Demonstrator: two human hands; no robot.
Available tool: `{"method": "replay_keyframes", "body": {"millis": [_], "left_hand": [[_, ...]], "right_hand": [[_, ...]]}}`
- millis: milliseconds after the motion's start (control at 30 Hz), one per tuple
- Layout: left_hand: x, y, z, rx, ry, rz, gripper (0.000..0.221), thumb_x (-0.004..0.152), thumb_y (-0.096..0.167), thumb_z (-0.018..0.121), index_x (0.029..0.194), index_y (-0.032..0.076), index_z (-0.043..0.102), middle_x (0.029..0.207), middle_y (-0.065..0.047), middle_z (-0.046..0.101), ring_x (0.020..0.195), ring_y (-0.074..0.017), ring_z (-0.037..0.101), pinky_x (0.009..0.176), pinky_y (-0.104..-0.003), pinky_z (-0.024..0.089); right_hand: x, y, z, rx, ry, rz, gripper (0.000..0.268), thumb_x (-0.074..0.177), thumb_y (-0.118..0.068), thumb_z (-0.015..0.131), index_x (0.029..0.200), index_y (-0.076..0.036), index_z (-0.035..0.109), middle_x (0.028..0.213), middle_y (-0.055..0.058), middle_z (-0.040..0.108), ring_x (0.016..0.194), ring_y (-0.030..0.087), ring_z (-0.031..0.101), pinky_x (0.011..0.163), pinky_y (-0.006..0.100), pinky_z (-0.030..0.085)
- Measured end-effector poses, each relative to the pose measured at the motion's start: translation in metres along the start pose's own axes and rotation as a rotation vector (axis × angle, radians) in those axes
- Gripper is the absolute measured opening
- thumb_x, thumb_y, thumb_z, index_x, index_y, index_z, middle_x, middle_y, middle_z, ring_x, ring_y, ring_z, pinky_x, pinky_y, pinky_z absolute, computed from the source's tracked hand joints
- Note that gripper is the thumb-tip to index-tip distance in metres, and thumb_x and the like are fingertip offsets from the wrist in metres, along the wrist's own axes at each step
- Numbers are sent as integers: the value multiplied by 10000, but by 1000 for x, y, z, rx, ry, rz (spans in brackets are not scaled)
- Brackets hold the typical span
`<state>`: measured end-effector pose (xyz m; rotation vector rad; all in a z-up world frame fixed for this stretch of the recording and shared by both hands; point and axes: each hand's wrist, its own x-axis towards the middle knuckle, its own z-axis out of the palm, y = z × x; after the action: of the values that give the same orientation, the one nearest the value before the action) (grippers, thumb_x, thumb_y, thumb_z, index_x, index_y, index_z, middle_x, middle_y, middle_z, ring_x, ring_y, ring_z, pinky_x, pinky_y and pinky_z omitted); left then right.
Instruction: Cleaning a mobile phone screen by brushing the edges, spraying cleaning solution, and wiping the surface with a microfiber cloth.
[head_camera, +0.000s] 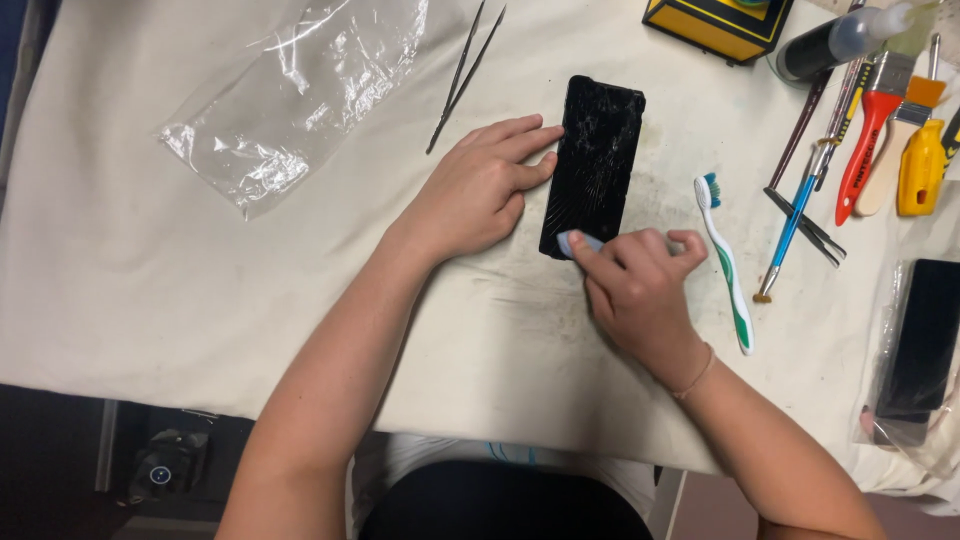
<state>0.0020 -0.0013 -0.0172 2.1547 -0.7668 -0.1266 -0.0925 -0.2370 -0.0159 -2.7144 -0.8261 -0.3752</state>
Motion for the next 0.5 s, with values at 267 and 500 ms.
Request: {"method": "replay_keyframes", "body": {"millis": [267, 500], "left_hand": [[2, -14, 3, -131, 318, -2, 373, 903, -10, 474, 664, 160, 704, 619, -9, 662, 688, -228, 686, 753, -340, 571], [4, -18, 1, -290, 332, -151, 368, 787, -14, 438, 551, 216, 603, 441, 83, 519, 445, -116, 498, 489, -203, 459]], "right_hand": [[7, -3, 0, 99, -24, -3, 268, 972, -105, 609, 1146, -172, 801, 755, -2, 516, 794, 199, 534, 946, 530, 240], [19, 6, 19, 133, 41, 68, 299, 991, -116, 606, 1198, -223, 793, 768, -26, 483, 815, 182, 514, 961, 521, 241]]}}
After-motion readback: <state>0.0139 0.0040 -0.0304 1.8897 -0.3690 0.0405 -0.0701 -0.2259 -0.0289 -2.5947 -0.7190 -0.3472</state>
